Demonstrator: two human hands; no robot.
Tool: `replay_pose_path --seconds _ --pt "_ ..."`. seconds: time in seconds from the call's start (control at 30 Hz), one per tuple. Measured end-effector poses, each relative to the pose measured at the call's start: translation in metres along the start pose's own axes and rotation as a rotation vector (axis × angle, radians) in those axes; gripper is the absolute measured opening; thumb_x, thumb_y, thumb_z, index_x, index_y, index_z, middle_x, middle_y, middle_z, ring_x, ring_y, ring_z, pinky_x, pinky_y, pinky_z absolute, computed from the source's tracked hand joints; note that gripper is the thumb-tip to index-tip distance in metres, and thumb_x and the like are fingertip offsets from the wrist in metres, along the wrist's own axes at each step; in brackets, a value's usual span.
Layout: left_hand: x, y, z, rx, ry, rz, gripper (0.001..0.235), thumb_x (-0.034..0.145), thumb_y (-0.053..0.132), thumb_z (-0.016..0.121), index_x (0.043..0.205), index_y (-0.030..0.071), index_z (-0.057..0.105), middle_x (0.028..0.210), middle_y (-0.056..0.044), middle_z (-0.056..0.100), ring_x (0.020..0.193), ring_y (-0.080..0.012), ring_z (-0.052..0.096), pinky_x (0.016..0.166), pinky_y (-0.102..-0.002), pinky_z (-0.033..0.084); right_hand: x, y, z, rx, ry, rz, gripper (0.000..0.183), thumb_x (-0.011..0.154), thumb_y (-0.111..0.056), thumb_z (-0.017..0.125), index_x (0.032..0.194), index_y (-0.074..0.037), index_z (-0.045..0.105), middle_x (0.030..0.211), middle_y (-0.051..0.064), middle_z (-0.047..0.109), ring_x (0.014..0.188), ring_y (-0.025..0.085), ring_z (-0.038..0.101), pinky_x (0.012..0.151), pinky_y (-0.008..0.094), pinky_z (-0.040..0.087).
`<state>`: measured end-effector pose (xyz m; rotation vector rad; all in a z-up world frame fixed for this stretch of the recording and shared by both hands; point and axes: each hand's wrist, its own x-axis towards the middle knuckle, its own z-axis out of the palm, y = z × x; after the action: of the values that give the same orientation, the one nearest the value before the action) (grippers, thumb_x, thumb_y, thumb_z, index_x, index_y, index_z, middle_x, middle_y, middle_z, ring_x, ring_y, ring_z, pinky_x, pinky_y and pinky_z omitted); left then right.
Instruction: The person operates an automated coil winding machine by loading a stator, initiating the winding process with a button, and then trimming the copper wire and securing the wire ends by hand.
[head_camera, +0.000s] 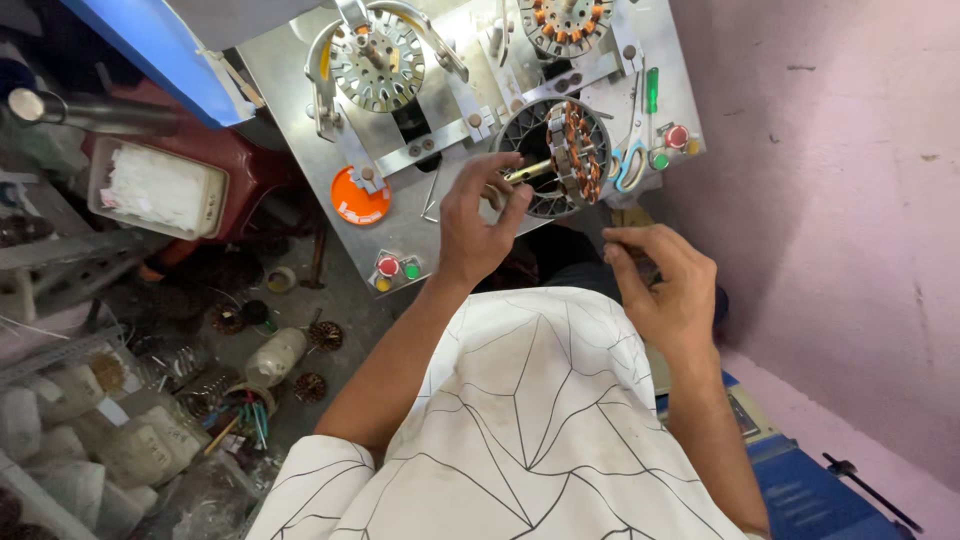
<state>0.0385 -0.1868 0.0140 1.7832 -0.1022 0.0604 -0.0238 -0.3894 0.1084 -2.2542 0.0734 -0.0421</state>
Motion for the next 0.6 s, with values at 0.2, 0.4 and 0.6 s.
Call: replay_pose_path --seconds 0.2,0.4,0.6 --pt "0.009 0.015 0.015 0.107 -0.075 0.054 0.031 0.091 0.023 0.081 0.111 0.006 0.065 0.100 -0.004 0.071 0.078 -0.0167 0.061 0.070 -0.031 0.052 0.041 0.020 -0.005 0.043 0.004 -0.157 0.014 0.095 0.002 0.074 0.109 0.001 0.073 0.097 0.011 0.073 0.088 0.019 0.073 0.079 0.029 0.057" --pt "0.001 0.018 0.030 0.157 0.099 -0.003 0.022 0.092 0.017 0.076 0.110 0.007 0.068 0.098 -0.005 0.068 0.076 -0.0183 0.058 0.067 -0.032 0.046 0.083 0.048 -0.002 0.243 -0.070 -0.130 0.020 0.094 0.006 0.073 0.111 0.002 0.063 0.110 0.012 0.070 0.093 0.017 0.074 0.080 0.027 0.061" --pt "0.011 0.056 0.033 0.268 0.072 0.147 0.025 0.092 0.010 0.078 0.113 0.008 0.066 0.101 -0.007 0.064 0.088 -0.0234 0.059 0.074 -0.034 0.049 0.117 0.076 -0.004 0.586 -0.366 -0.150 0.030 0.096 0.009 0.062 0.124 0.001 0.056 0.126 0.009 0.069 0.099 0.012 0.073 0.083 0.024 0.063"
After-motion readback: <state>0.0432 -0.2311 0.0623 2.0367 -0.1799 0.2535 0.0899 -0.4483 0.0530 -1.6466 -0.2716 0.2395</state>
